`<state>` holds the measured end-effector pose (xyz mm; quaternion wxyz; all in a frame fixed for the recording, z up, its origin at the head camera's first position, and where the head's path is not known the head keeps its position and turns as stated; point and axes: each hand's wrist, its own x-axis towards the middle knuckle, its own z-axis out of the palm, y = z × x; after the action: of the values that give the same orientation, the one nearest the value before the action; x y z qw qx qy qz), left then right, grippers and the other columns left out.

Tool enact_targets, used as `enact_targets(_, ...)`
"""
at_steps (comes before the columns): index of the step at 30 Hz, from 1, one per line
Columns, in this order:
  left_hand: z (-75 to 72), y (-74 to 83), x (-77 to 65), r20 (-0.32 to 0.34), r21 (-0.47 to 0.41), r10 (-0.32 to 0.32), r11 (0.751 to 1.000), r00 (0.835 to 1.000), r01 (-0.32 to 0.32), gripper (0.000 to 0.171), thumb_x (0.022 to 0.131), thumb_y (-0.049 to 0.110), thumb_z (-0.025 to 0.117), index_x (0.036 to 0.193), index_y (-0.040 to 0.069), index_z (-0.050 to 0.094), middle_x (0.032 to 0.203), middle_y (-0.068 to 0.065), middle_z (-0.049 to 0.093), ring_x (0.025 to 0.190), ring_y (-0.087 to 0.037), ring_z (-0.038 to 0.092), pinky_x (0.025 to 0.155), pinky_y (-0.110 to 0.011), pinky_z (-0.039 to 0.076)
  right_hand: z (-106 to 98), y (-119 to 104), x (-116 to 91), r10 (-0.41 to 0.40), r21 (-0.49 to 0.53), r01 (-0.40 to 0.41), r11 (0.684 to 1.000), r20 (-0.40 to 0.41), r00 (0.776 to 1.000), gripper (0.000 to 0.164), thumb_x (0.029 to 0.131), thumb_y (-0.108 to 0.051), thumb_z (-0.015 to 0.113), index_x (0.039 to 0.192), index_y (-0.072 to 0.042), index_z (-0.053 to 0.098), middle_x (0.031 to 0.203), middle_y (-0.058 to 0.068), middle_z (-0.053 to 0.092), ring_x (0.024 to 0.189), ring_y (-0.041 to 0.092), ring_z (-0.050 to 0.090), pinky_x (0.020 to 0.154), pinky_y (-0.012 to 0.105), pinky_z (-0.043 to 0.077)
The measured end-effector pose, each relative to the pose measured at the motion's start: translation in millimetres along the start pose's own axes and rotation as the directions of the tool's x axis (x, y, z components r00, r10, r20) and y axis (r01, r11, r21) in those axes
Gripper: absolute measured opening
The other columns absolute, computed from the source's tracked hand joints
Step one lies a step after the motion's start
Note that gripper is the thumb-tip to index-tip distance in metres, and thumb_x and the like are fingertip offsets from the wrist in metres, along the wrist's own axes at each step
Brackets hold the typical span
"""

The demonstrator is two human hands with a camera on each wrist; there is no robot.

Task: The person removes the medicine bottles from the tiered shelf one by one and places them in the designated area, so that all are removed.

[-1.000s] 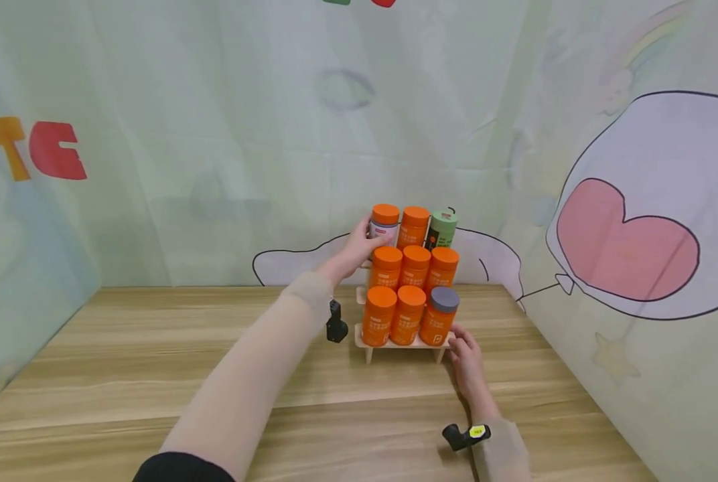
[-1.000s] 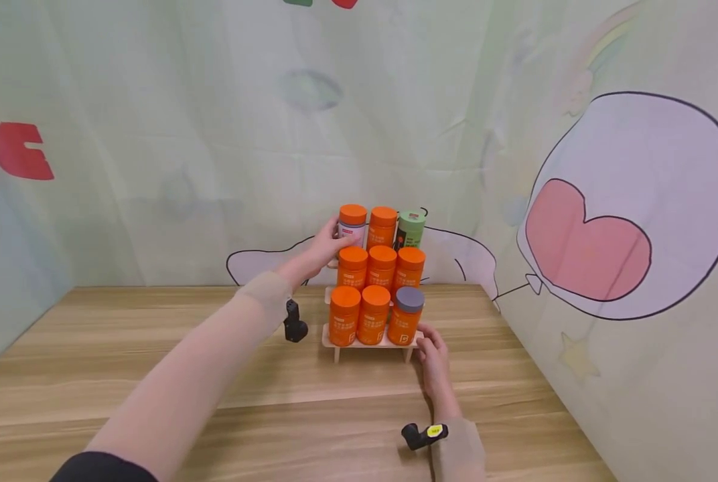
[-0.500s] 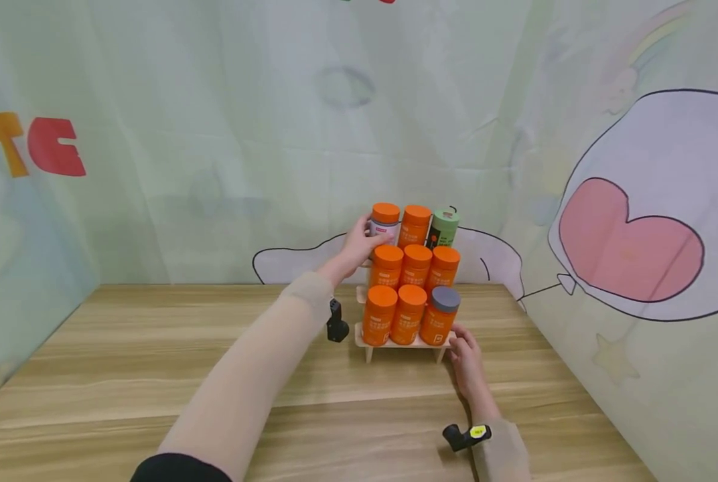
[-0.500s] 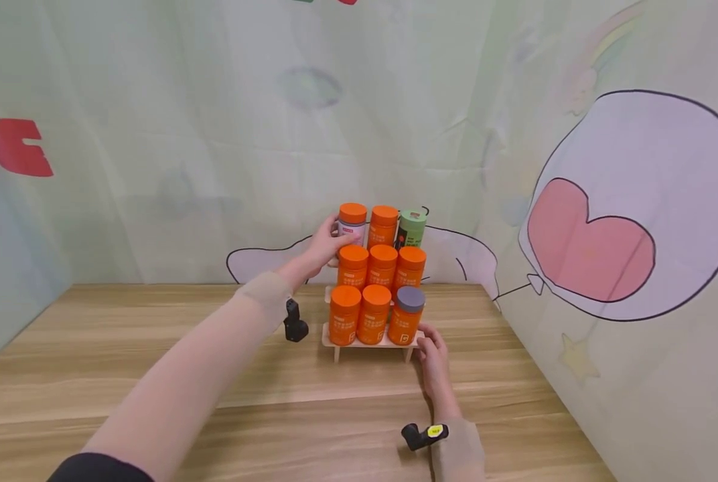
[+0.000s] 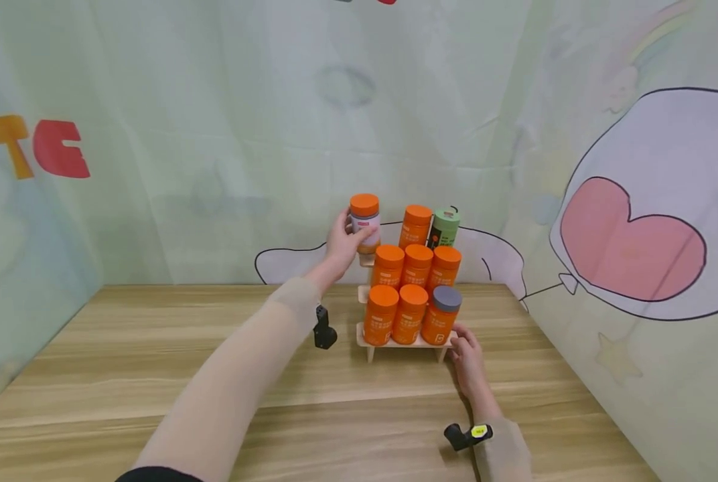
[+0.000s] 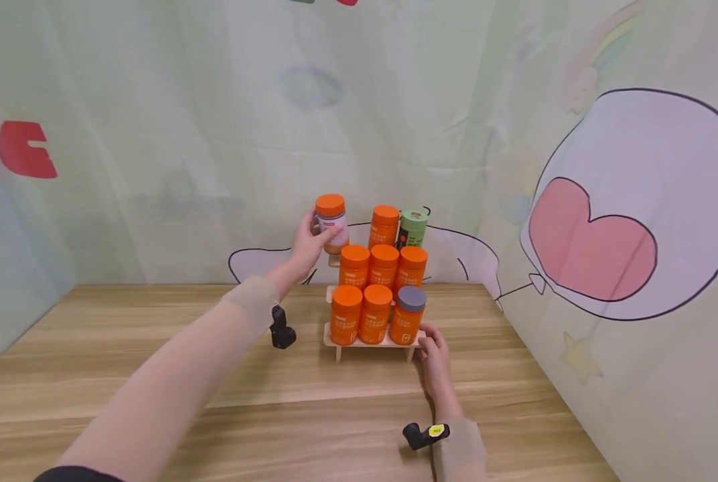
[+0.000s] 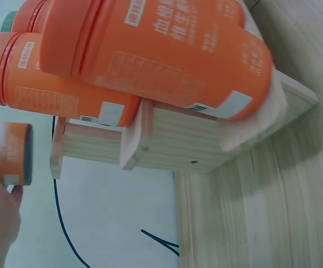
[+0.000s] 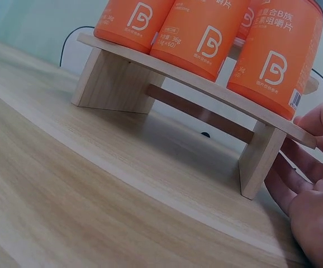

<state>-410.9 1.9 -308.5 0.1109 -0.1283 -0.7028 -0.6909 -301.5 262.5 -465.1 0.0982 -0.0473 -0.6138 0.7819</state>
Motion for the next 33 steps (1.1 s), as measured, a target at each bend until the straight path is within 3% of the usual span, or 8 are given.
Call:
enact_targets(6,-9.6,-1.1,-9.4,-0.129,0.043,0.05,0.998,0.99,-0.045,0.073,0.091,0.026,0.071,0.151,0.01,0.033,0.146,-0.013,0.048,0.129,-0.029,0.049,0.109,-0.044,0.042,-0.2,-0.6,-1.1,0.007,-0.017,-0.007,1.0,0.004,1.0,0.031,0.096,-0.002,0.039,0.1,-0.026,0.059,0.106,-0.015,0.048,0.087,0.002,0.048,0.081,0.022,0.038)
enact_targets(10,-14.2,-2.5,-14.6,-0.171,0.04,0.062,0.998,0.983,-0.056,0.071,0.089,0.025,0.073,0.149,0.009,0.037,0.143,-0.013,0.05,0.128,-0.03,0.051,0.108,-0.044,0.043,-0.8,0.3,-1.7,0.007,-0.014,-0.008,1.0,-0.012,1.0,0.032,0.096,-0.002,0.038,0.1,-0.026,0.059,0.106,-0.017,0.05,0.084,0.002,0.048,0.08,0.02,0.039)
enact_targets(24,-25.5,-36.7,-36.7,-0.162,0.009,-0.052,0.998,0.985,0.054,0.073,0.087,0.023,0.075,0.149,0.008,0.037,0.145,-0.014,0.048,0.13,-0.033,0.048,0.109,-0.049,0.042,-0.6,-0.4,-2.5,-0.001,-0.019,0.001,1.0,-0.011,1.0,0.032,0.096,-0.002,0.039,0.098,-0.028,0.059,0.106,-0.015,0.047,0.086,0.002,0.047,0.079,0.019,0.038)
enact_targets(33,-31.7,-55.8,-50.3,-0.136,0.029,-0.062,0.997,0.989,0.066,0.07,0.086,0.019,0.075,0.146,0.006,0.041,0.141,-0.019,0.05,0.127,-0.037,0.049,0.109,-0.051,0.041,-1.1,-0.8,-2.4,0.01,-0.022,-0.01,1.0,-0.002,1.0,0.03,0.097,-0.003,0.039,0.1,-0.026,0.058,0.107,-0.013,0.045,0.087,0.003,0.046,0.08,0.02,0.039)
